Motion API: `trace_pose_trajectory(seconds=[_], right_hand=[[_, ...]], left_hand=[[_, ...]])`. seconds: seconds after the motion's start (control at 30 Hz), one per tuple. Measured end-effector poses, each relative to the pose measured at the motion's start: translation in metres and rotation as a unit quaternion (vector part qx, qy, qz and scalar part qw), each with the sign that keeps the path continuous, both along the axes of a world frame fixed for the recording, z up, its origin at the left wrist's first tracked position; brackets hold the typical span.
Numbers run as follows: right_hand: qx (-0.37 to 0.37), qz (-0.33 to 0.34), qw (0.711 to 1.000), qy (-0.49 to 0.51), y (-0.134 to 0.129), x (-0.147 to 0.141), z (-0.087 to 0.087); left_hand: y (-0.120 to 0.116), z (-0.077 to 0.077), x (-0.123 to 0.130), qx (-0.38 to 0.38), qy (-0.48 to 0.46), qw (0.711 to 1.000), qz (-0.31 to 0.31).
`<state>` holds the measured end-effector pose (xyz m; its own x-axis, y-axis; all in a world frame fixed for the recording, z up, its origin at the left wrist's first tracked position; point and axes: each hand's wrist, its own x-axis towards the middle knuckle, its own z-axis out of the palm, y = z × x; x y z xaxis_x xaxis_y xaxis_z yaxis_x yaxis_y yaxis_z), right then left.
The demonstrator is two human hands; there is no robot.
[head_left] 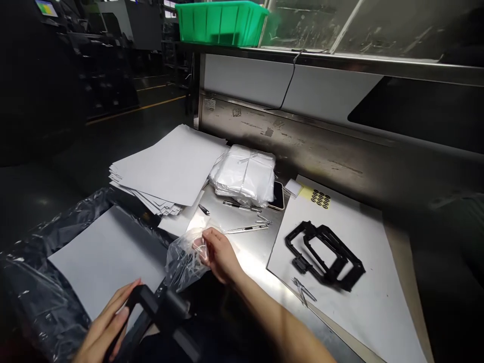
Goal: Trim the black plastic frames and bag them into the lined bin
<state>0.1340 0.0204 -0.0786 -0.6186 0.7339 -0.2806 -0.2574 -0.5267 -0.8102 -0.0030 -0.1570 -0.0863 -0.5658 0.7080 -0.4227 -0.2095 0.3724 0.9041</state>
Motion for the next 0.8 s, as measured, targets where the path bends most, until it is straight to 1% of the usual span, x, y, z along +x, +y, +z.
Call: trace_pose_trajectory(seconds=[0.03, 0.1, 0.17, 0.2, 0.27, 0.33, 0.4, 0.43, 0.5, 0.57, 0.63, 0.73, 0.8], right_hand=[[0.015, 0.026, 1.0, -0.007, -0.004, -0.002, 0.0], [0.049, 0.095, 0.994, -0.021, -0.012, 0.0, 0.001], [0.089, 0.161, 0.982, -0.041, -0.02, 0.011, 0.004], [0.111, 0.179, 0.976, -0.052, -0.024, 0.02, 0.006], [0.154, 0.182, 0.968, -0.077, -0.031, 0.042, 0.011], [0.184, 0.163, 0.964, -0.099, -0.037, 0.065, 0.013], [0.192, 0.152, 0.963, -0.112, -0.041, 0.079, 0.01], [0.189, 0.149, 0.964, -0.115, -0.043, 0.081, 0.007], [0.172, 0.14, 0.969, -0.11, -0.045, 0.075, -0.003], [0.152, 0.136, 0.974, -0.097, -0.045, 0.059, -0.013], [0.133, 0.149, 0.977, -0.08, -0.045, 0.041, -0.019], [0.107, 0.19, 0.974, -0.056, -0.044, 0.027, -0.019], [0.094, 0.207, 0.973, -0.047, -0.042, 0.027, -0.015]], left_hand=[[0.001, 0.001, 0.005, -0.005, 0.024, 0.999, -0.029], [0.004, 0.0, 0.017, -0.017, 0.029, 0.996, -0.078], [0.005, -0.005, 0.027, -0.031, -0.003, 0.996, -0.079], [0.002, -0.008, 0.031, -0.039, -0.015, 0.997, -0.071], [-0.012, -0.012, 0.035, -0.058, -0.029, 0.997, -0.047], [-0.03, -0.015, 0.036, -0.069, -0.032, 0.997, -0.022], [-0.044, -0.015, 0.035, -0.07, -0.029, 0.997, -0.01], [-0.048, -0.014, 0.036, -0.068, -0.027, 0.997, -0.011], [-0.046, -0.012, 0.038, -0.06, -0.027, 0.997, -0.03], [-0.035, -0.01, 0.044, -0.039, -0.026, 0.997, -0.066], [-0.021, -0.007, 0.051, -0.018, -0.023, 0.994, -0.106], [-0.009, -0.004, 0.052, -0.016, -0.033, 0.987, -0.159], [-0.012, -0.004, 0.045, -0.028, -0.051, 0.981, -0.183]])
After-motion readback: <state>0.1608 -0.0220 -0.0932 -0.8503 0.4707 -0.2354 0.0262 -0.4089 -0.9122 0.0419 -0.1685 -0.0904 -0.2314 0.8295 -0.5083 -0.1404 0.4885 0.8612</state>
